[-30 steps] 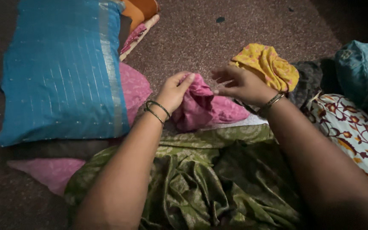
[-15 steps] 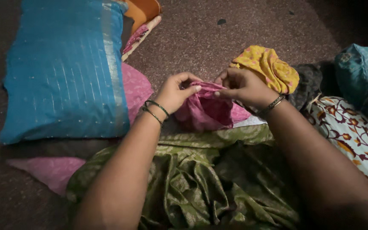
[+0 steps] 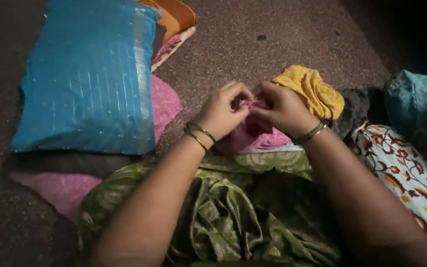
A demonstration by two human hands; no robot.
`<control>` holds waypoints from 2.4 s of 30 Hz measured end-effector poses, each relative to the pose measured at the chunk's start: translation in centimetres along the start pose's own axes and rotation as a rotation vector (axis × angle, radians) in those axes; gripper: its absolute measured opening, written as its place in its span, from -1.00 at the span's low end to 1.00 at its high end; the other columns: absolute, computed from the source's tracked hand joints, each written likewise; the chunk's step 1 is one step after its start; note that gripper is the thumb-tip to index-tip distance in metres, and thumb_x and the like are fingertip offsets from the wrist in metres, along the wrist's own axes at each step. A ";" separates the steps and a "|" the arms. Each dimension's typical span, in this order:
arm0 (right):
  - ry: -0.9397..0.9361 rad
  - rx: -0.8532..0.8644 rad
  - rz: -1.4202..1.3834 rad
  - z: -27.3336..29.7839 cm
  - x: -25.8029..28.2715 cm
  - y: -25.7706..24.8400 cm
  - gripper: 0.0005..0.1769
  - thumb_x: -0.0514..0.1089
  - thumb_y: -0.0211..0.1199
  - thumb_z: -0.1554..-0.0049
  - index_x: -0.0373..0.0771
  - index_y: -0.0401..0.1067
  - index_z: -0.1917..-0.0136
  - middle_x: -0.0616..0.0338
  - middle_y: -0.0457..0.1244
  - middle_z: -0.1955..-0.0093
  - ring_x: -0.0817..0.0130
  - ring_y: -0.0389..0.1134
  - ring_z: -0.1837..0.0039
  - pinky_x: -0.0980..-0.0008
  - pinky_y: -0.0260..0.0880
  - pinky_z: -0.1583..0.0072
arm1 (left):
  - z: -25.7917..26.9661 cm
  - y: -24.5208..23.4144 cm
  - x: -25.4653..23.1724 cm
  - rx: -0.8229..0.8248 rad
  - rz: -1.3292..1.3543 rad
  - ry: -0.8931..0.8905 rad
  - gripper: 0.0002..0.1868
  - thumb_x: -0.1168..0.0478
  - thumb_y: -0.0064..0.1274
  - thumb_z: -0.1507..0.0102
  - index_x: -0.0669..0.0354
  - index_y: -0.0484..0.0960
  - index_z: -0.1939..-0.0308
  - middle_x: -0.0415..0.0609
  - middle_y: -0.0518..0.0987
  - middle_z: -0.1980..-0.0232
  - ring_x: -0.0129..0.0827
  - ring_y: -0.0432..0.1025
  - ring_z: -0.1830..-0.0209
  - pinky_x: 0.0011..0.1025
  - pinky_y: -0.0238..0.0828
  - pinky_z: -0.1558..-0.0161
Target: The person is folding a long piece of patterned fabric on the floor. They smooth and fold the fabric into a compact bundle, then set it aside. They then pick up a blue pillow and wrap it with a pink cloth, folding the cloth around the pillow.
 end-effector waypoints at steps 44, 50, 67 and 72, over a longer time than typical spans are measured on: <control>-0.428 -0.896 -0.098 9.1 7.6 -11.1 -0.96 -0.39 0.13 -0.38 -0.35 0.32 -0.09 0.11 0.32 0.03 0.44 0.40 0.08 0.50 0.47 0.10 | 0.1 -8.9 -12.5 -0.466 0.599 -0.010 -0.59 0.63 -0.09 -0.21 0.26 0.49 -0.09 -0.01 0.55 -0.18 -0.41 0.48 -0.20 -0.44 0.44 -0.29; -0.616 -0.829 -0.283 10.2 7.6 -12.4 -0.96 -0.30 0.10 -0.45 -0.30 0.34 -0.10 0.09 0.36 -0.05 0.44 0.42 -0.04 0.46 0.50 -0.14 | 1.4 -10.3 -11.9 -0.434 0.442 0.162 -0.64 0.59 -0.07 -0.33 0.33 0.49 -0.19 0.02 0.58 -0.14 -0.37 0.52 -0.17 -0.42 0.51 -0.27; -0.970 -0.679 -0.398 2.0 2.6 -17.0 -0.85 -0.12 0.09 -0.47 -0.19 0.27 -0.25 0.05 0.14 -0.56 0.22 0.33 -0.48 0.19 0.46 -0.37 | -12.3 -11.0 -5.3 -0.404 -0.042 0.438 -0.53 0.61 -0.14 -0.31 0.21 0.64 -0.21 0.03 0.55 -0.31 -0.21 0.48 -0.41 -0.33 0.42 -0.51; -0.632 -0.622 -0.500 0.3 -5.2 -15.3 -0.88 -0.30 0.22 -0.38 -0.26 0.35 -0.17 -0.02 0.23 -0.44 0.14 0.32 -0.53 0.05 0.40 -0.58 | -6.5 -7.5 3.4 -0.457 -0.291 0.192 -0.76 0.44 0.07 -0.34 0.25 0.64 -0.09 0.12 0.59 -0.18 -0.07 0.47 -0.27 -0.24 0.38 -0.31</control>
Point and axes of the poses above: each hand's wrist, its own z-axis away from the middle knuckle, its own y-axis out of the palm, x = y × z, the point moved 2 cm from there along -z, towards the middle knuckle
